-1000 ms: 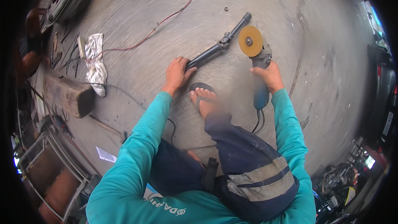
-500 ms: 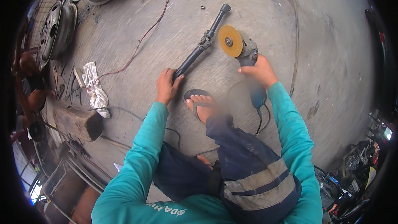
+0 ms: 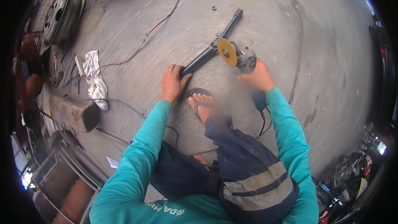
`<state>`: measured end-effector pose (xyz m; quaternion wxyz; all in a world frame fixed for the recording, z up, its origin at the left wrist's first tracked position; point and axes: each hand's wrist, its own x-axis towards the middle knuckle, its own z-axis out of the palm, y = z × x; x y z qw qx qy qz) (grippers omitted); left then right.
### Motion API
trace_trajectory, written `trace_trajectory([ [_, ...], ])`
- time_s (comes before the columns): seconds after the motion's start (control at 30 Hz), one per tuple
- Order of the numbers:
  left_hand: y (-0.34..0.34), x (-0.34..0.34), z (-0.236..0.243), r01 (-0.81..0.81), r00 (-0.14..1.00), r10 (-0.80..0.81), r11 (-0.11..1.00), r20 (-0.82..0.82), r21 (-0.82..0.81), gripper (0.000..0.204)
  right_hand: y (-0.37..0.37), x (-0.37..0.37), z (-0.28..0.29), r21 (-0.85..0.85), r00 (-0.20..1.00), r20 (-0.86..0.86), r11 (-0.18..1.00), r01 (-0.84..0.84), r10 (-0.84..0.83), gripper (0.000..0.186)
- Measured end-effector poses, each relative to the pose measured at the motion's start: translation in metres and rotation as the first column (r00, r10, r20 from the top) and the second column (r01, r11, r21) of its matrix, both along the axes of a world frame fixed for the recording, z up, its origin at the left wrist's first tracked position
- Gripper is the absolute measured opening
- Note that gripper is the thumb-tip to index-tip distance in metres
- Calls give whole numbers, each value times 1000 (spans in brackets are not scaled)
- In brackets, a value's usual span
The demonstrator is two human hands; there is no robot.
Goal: The person uses an angle grinder to cut a metal rod, then uses a hammer to separate the cut piece. The person then uses the hammer to strike a metal joint component.
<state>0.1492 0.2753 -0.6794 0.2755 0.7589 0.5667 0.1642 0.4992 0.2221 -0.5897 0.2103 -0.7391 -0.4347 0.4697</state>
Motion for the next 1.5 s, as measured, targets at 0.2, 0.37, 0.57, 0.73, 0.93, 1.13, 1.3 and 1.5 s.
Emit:
trace_trajectory([
  [0.2,-5,-1,2,-21,998,20,1000,54,21,37,8,-16,10,-31,952,284,993,-112,116,65],
  [0.37,-9,-5,-1,-15,997,12,999,82,40,38,12,-14,3,-92,919,350,983,-158,180,59],
  [0.57,-8,-9,-1,6,998,-6,1000,59,-10,35,21,-39,28,-108,922,363,989,-102,135,60],
  [0.73,-9,-10,-6,23,999,-23,1000,41,13,35,22,-29,18,-72,911,371,984,-164,179,59],
  [0.93,-8,-10,-2,32,999,-31,999,39,-2,33,18,-15,-2,-19,883,423,976,-215,203,57],
  [1.13,-9,-7,-5,19,999,-19,1000,30,16,32,30,-6,-15,-38,894,399,977,-208,206,54],
  [1.3,-9,-8,-9,14,1000,-14,1000,19,-18,32,41,-17,-1,-16,887,403,971,-240,226,53],
  [1.5,-9,-8,-5,15,1000,-14,999,28,-32,31,41,-11,-3,-48,870,435,971,-235,232,52],
])
